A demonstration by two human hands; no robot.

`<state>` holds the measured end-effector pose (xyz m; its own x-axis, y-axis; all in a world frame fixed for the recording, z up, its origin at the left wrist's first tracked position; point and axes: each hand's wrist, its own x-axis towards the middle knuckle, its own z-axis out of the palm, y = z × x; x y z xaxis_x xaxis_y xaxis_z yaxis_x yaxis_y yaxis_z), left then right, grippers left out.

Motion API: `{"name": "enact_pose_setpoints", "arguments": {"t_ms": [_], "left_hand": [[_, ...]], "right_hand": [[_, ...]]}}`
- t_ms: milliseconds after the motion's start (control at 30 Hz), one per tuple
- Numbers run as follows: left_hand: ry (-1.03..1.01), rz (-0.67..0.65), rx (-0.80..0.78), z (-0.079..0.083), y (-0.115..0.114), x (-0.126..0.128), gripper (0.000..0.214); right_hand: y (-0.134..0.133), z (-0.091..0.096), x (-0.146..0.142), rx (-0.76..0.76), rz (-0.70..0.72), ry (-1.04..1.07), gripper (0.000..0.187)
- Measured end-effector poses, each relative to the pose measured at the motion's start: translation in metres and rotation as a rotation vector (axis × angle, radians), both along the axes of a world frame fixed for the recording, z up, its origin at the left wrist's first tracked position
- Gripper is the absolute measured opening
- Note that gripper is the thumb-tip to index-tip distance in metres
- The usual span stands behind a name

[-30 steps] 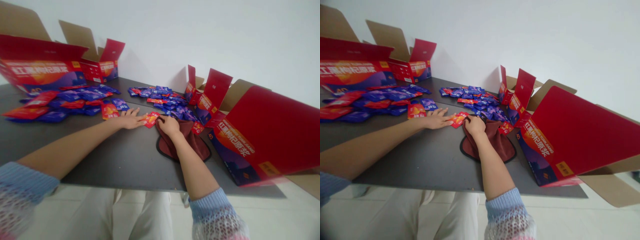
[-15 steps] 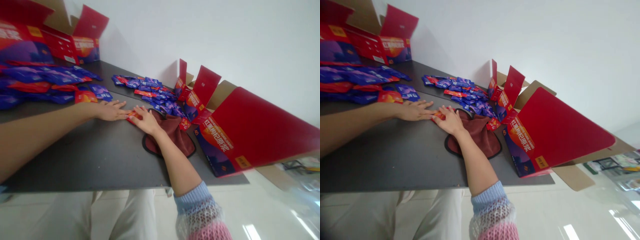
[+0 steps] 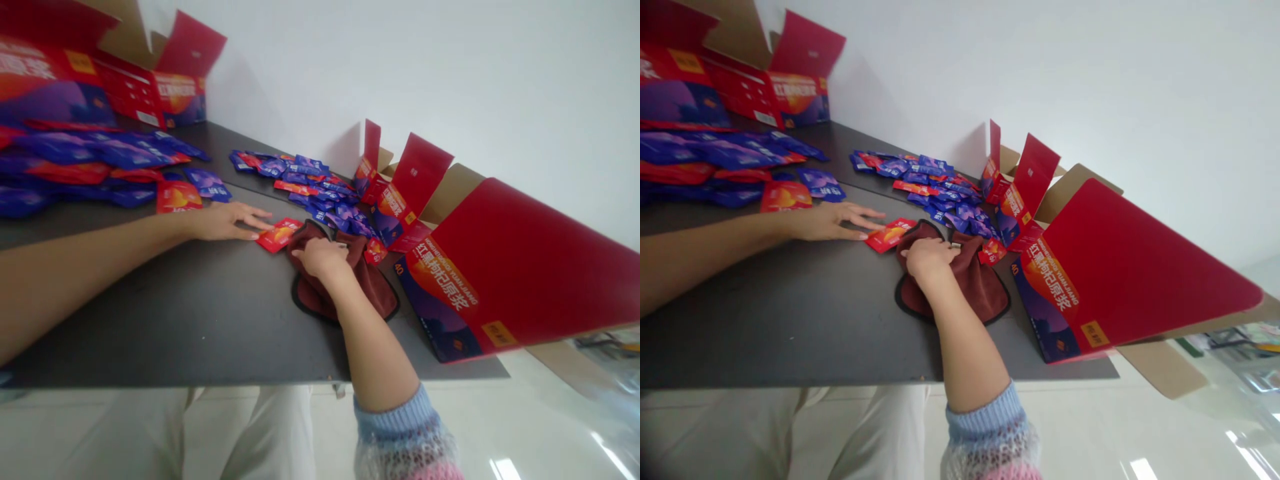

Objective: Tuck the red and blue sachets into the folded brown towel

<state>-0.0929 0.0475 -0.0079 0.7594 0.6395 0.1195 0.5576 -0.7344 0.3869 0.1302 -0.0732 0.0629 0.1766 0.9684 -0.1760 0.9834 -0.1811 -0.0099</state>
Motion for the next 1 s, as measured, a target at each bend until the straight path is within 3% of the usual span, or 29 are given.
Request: {"name": "enact_pose_setpoints", "arguments": {"t_ms": [67, 100, 233, 367, 433, 600, 733, 833, 1000], "left_hand": [[0.001, -0.028, -0.069, 0.003, -0.003, 0.002, 0.055], [-0.004, -0.018, -0.094, 0.004, -0.006, 0.003, 0.054], [-0.075, 0.179, -0.099, 0.009, -0.026, 0.015, 0.052], [-0.100, 0.447, -0.020, 0.011, -0.052, 0.033, 0.058], [-0.046, 0.506, 0.036, 0.012, -0.063, 0.040, 0.062], [0.000, 0.413, 0.141, 0.012, -0.075, 0.047, 0.054], [0.033, 0.338, 0.072, 0.019, -0.068, 0.044, 0.040], [0.108, 0.231, 0.004, 0.028, -0.057, 0.040, 0.027], [0.151, 0.128, 0.057, 0.036, -0.044, 0.034, 0.020]], "right_hand": [[0.000, -0.003, -0.001, 0.068, 0.007, -0.040, 0.042], [0.001, -0.006, -0.002, 0.118, 0.012, -0.056, 0.040], [0.004, -0.015, -0.001, 0.074, 0.021, -0.017, 0.048], [0.010, -0.019, 0.004, -0.039, 0.050, 0.030, 0.082], [0.011, -0.017, 0.004, -0.079, 0.031, 0.046, 0.078], [0.001, -0.002, -0.003, -0.025, 0.023, 0.074, 0.041], [-0.008, 0.004, -0.013, 0.258, 0.062, 0.180, 0.033], [-0.010, -0.006, -0.022, 0.411, 0.107, 0.309, 0.035], [0.004, -0.032, -0.027, 0.347, 0.152, 0.361, 0.035]]}}
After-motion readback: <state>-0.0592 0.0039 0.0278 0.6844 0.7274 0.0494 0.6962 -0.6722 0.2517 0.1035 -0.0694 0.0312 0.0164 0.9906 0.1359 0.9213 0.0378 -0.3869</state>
